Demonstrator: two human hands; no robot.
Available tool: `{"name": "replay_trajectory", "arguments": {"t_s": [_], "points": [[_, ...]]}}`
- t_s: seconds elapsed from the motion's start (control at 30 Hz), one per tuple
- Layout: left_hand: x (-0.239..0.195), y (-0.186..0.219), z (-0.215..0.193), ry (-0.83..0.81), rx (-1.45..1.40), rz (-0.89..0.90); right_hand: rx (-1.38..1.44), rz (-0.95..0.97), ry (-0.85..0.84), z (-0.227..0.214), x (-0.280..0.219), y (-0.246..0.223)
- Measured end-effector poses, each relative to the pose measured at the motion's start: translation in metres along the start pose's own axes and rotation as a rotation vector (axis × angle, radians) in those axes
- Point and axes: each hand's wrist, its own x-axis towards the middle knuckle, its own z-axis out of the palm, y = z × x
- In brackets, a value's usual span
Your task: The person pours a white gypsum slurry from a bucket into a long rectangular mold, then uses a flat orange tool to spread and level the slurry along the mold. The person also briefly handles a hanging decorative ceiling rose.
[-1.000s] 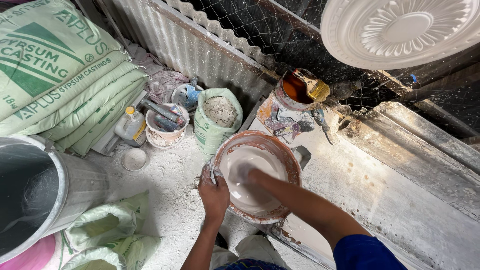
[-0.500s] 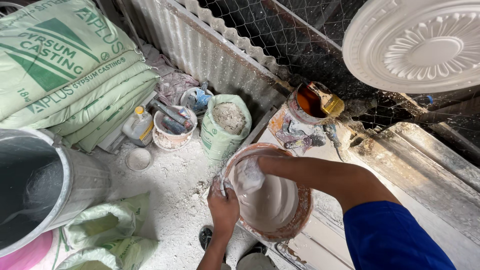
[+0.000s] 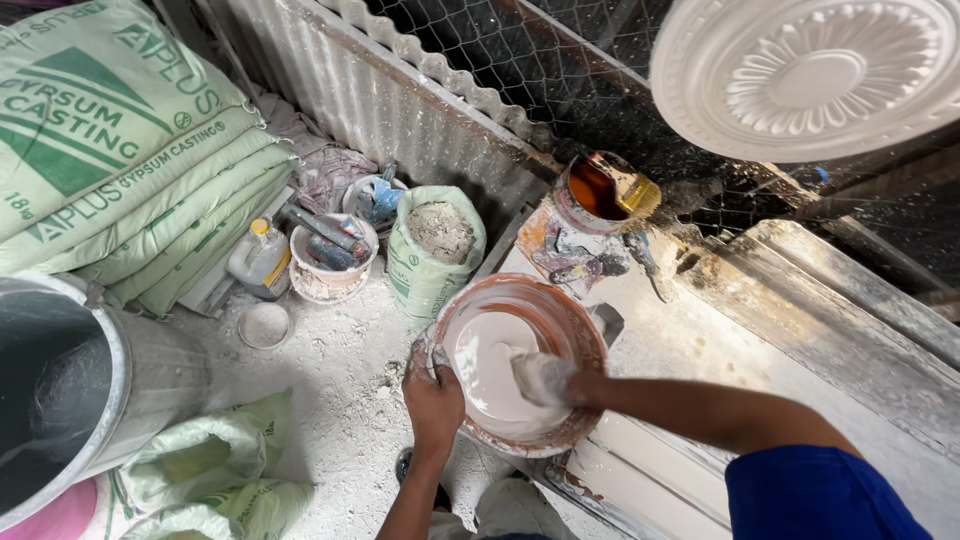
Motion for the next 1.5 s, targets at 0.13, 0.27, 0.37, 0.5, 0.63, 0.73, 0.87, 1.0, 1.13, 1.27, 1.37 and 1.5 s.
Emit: {"name": "replay_trajectory", "arguments": {"t_s": [0.13,0.27,0.37,0.5,0.63,0.73,0.87,1.0,1.13,1.27,1.37,1.5], "points": [[0.002,0.001,0.003,0.004,-0.044,-0.046,0.340,0.055,0.195,0.012,0.000,-0.047],[0.002,0.003,0.001,-0.034,-0.103,-0.069,0.783,0.116,0.524,-0.004,-0.001,-0.053],[0.003,0.000,-0.003,-0.057,-0.043,-0.042,1.079,0.221,0.827,-0.020,0.000,-0.042],[0.004,-0.005,-0.009,-0.081,0.011,0.087,1.238,0.392,1.151,-0.024,-0.001,-0.027],[0.006,-0.011,-0.014,-0.139,0.045,-0.064,0.955,0.324,1.229,-0.007,-0.014,-0.025],[0.010,-0.015,-0.022,-0.158,0.213,0.204,0.953,0.309,1.215,-0.006,-0.015,-0.032],[0.008,-0.020,-0.024,-0.146,0.337,0.192,1.050,0.284,1.136,0.001,-0.026,-0.038],[0.014,-0.021,-0.020,-0.147,0.271,0.149,0.938,0.083,1.133,0.005,-0.053,-0.018],[0.014,-0.039,-0.027,-0.162,0.353,0.318,1.154,0.199,1.098,0.019,-0.097,0.015],[0.032,-0.057,-0.027,-0.149,0.422,0.224,1.186,0.487,1.061,0.036,-0.123,0.046],[0.042,-0.053,-0.027,-0.104,0.466,0.289,1.227,0.489,1.038,0.051,-0.122,0.045],[0.069,-0.033,-0.012,-0.162,0.506,0.104,1.195,0.392,1.011,0.062,-0.097,0.042]]}}
